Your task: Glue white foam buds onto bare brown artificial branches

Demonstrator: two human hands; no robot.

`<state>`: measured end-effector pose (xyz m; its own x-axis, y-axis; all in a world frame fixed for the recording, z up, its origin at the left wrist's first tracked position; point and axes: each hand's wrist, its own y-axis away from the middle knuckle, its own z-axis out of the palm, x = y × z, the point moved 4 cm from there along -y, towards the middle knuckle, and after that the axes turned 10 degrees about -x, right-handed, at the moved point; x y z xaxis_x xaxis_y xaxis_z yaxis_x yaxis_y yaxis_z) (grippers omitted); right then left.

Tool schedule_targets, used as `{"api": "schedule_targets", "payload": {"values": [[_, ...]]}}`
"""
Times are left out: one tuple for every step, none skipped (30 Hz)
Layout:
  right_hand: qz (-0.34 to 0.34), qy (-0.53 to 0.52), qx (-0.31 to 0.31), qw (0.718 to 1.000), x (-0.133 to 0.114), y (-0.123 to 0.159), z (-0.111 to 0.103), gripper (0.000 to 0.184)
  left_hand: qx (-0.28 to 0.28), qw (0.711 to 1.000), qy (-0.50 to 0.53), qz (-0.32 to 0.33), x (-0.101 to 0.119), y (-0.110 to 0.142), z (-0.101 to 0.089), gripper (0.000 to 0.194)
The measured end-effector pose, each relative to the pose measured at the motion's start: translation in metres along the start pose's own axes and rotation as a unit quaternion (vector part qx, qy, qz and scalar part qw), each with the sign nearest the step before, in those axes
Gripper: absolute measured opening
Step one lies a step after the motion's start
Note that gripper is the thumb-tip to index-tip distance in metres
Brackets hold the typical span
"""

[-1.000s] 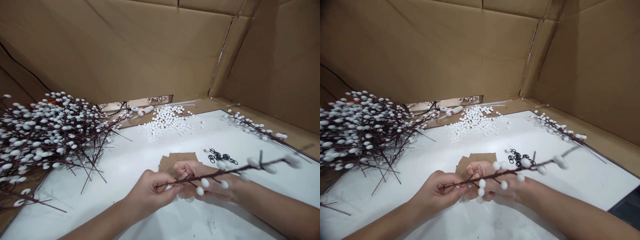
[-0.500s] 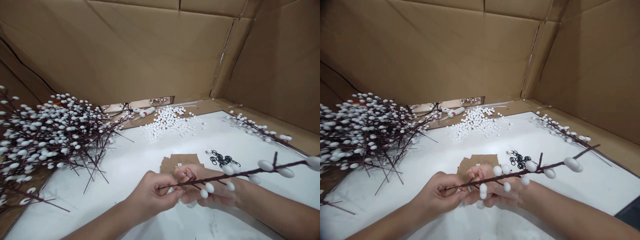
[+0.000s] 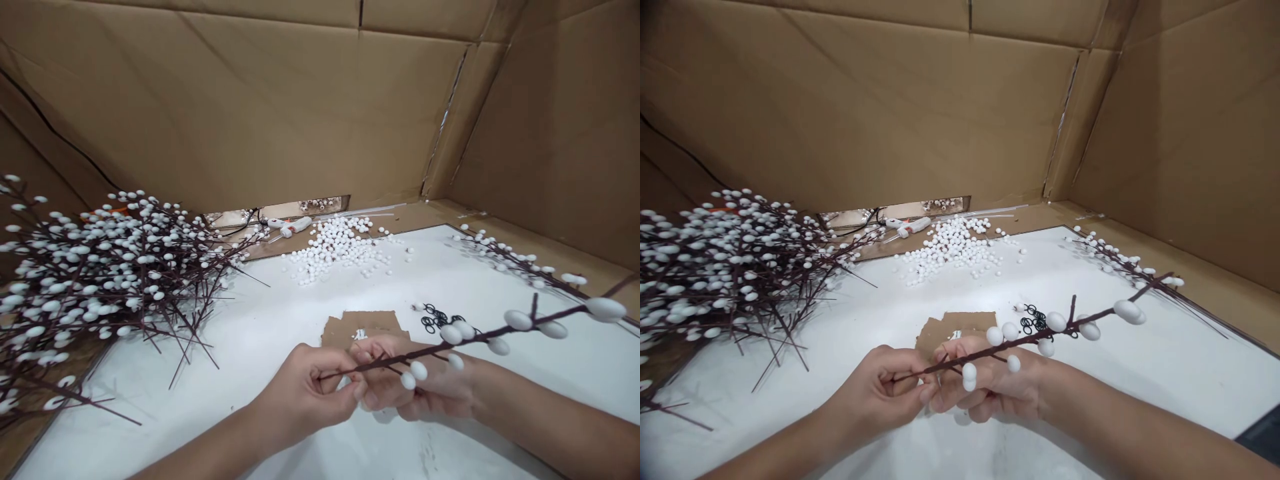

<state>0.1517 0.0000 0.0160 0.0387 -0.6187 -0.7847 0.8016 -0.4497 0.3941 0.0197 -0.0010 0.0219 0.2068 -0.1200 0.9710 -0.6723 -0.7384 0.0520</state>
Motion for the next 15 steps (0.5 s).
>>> {"api": "schedule_targets", "payload": {"values": [[-0.002,0.009,0.000,1.000,0.0000,-0.0006,-0.0003,0.021,0.003,1.000,-0.007,-0.001,0.0002,0.0000,0.0001,0.016],[-0.002,0.017,-0.001,1.000,-0.0001,-0.0011,-0.0002,0.021,0.006,1.000,-0.014,-0.002,0.0004,0.0000,0.0003,0.015],[0.000,0.020,0.000,1.000,-0.0004,-0.0016,0.0002,0.021,0.009,1.000,-0.018,-0.002,0.0006,0.0001,0.0005,0.014],[0.004,0.020,0.001,1.000,-0.0007,-0.0020,0.0010,0.022,0.012,1.000,-0.020,-0.002,0.0006,0.0002,0.0008,0.012],[0.009,0.016,0.002,1.000,-0.0010,-0.0023,0.0018,0.024,0.015,1.000,-0.021,-0.002,0.0004,0.0003,0.0010,0.011],[0.010,0.011,0.003,1.000,-0.0016,-0.0026,0.0027,0.027,0.019,1.000,-0.023,-0.001,0.0002,0.0004,0.0011,0.010],[0.011,0.006,0.003,1.000,-0.0022,-0.0028,0.0036,0.031,0.023,0.999,-0.024,0.000,-0.0002,0.0005,0.0012,0.010],[0.009,0.004,0.002,1.000,-0.0028,-0.0029,0.0043,0.034,0.026,0.999,-0.027,0.001,-0.0007,0.0006,0.0012,0.009],[0.007,0.005,0.001,1.000,-0.0033,-0.0030,0.0048,0.036,0.029,0.999,-0.029,0.003,-0.0012,0.0008,0.0013,0.008],[0.007,0.007,-0.002,1.000,-0.0035,-0.0030,0.0052,0.037,0.032,0.999,-0.031,0.003,-0.0017,0.0009,0.0015,0.008],[0.008,0.009,-0.002,1.000,-0.0036,-0.0030,0.0051,0.038,0.034,0.999,-0.030,0.002,-0.0023,0.0010,0.0018,0.009],[0.012,0.011,-0.004,1.000,-0.0034,-0.0028,0.0051,0.039,0.035,0.999,-0.029,0.001,-0.0028,0.0011,0.0021,0.009],[0.018,0.014,-0.004,1.000,-0.0031,-0.0026,0.0049,0.041,0.037,0.999,-0.028,0.000,-0.0030,0.0012,0.0025,0.010],[0.023,0.018,-0.003,1.000,-0.0030,-0.0023,0.0047,0.043,0.039,0.999,-0.029,-0.001,-0.0031,0.0012,0.0029,0.011],[0.027,0.024,-0.002,0.999,-0.0032,-0.0020,0.0046,0.045,0.041,0.999,-0.031,0.000,-0.0029,0.0012,0.0032,0.011]]}}
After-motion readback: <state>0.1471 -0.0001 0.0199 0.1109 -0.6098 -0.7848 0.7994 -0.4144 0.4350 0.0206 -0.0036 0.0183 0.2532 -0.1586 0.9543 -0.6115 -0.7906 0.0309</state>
